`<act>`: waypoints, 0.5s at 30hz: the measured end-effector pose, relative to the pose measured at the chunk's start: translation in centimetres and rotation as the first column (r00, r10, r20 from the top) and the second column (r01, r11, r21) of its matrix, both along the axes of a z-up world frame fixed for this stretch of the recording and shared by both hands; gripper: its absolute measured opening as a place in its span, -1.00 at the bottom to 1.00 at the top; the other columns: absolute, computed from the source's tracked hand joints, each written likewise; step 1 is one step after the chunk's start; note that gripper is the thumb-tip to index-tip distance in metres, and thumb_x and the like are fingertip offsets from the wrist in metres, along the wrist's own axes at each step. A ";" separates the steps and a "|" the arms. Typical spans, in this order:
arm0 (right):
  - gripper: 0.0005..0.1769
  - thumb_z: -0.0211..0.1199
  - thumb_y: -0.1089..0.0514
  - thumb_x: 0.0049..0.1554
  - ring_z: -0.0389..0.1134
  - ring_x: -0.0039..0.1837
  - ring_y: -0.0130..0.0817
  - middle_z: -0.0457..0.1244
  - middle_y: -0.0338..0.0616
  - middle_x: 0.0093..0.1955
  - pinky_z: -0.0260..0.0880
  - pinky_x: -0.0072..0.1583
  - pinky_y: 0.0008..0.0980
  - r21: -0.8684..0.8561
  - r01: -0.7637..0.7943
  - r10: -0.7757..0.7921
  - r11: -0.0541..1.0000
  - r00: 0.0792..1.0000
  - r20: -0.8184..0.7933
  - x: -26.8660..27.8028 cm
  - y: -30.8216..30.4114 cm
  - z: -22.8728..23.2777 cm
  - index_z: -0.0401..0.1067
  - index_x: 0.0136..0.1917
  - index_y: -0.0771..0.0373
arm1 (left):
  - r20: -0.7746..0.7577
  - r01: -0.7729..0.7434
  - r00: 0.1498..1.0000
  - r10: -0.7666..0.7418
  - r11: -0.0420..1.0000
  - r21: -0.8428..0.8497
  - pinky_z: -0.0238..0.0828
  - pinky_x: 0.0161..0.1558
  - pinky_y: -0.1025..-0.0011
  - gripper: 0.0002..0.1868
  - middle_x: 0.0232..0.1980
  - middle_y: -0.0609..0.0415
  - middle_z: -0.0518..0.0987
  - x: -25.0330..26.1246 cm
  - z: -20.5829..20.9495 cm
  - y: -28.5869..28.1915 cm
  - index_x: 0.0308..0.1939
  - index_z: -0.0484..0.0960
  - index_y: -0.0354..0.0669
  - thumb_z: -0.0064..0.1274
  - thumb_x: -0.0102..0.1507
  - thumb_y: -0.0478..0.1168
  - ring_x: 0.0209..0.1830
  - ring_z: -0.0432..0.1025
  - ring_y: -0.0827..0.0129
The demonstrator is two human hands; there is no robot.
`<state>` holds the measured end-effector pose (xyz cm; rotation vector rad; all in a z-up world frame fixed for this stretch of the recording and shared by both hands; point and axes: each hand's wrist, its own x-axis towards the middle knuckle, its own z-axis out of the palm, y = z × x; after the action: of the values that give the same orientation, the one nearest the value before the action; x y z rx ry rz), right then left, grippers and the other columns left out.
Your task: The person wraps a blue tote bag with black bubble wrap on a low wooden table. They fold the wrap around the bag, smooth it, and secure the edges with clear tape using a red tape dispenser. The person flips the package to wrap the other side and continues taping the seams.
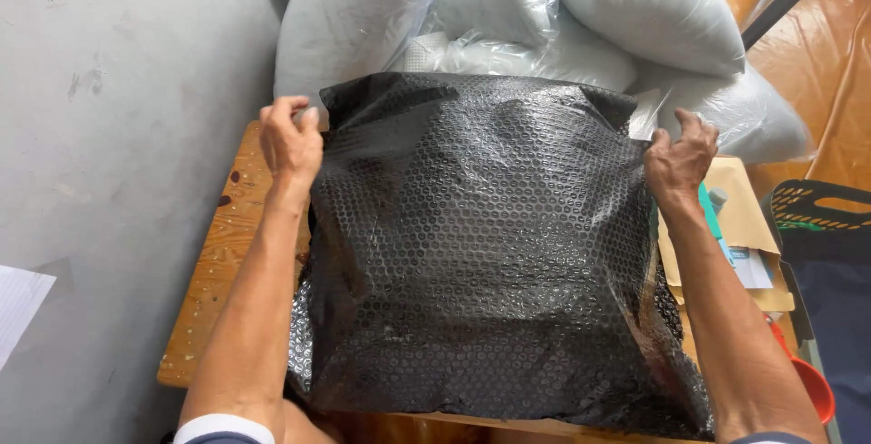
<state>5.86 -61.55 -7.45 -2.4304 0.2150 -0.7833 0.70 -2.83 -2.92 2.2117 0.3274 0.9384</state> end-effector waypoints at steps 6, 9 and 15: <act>-0.73 0.09 0.22 0.47 0.28 0.29 -0.04 0.19 0.10 0.18 0.35 0.29 -0.14 0.150 -0.519 0.531 0.842 0.846 -0.053 -2.8 10.6 12.0 0.40 0.38 0.34 | 0.004 0.564 0.810 -0.586 0.781 0.268 0.35 0.18 0.31 -0.73 -0.11 0.04 0.69 2.3 4.0 -13.0 0.04 0.71 -0.08 0.21 0.34 -0.05 0.01 0.56 0.21; -0.54 0.10 0.14 0.39 0.23 0.41 0.15 0.22 0.20 0.27 0.24 0.39 0.15 0.284 -0.589 0.654 0.757 0.682 -0.328 -3.7 13.9 15.0 0.27 0.51 0.29 | -0.426 0.672 0.702 -0.570 0.728 0.134 0.31 0.22 -0.04 -0.52 0.22 0.09 0.54 3.0 6.0 -16.5 0.32 0.54 0.15 0.07 0.37 0.15 0.32 0.36 0.10; -0.59 0.35 0.02 0.24 0.29 0.21 -0.01 0.25 0.09 0.05 0.29 0.27 0.07 0.213 -0.638 0.669 0.740 0.661 -0.340 -1.0 12.6 12.3 0.51 0.33 0.14 | -0.571 0.701 0.619 -0.539 0.707 0.093 0.16 0.22 0.06 -0.77 0.03 0.21 0.48 4.4 8.1 -17.0 -0.10 0.70 0.30 0.26 0.22 0.12 0.23 0.34 0.20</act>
<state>4.83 -48.98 4.83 -2.3071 -0.4701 0.0564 5.06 -19.86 5.21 2.5580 -0.4072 -0.0124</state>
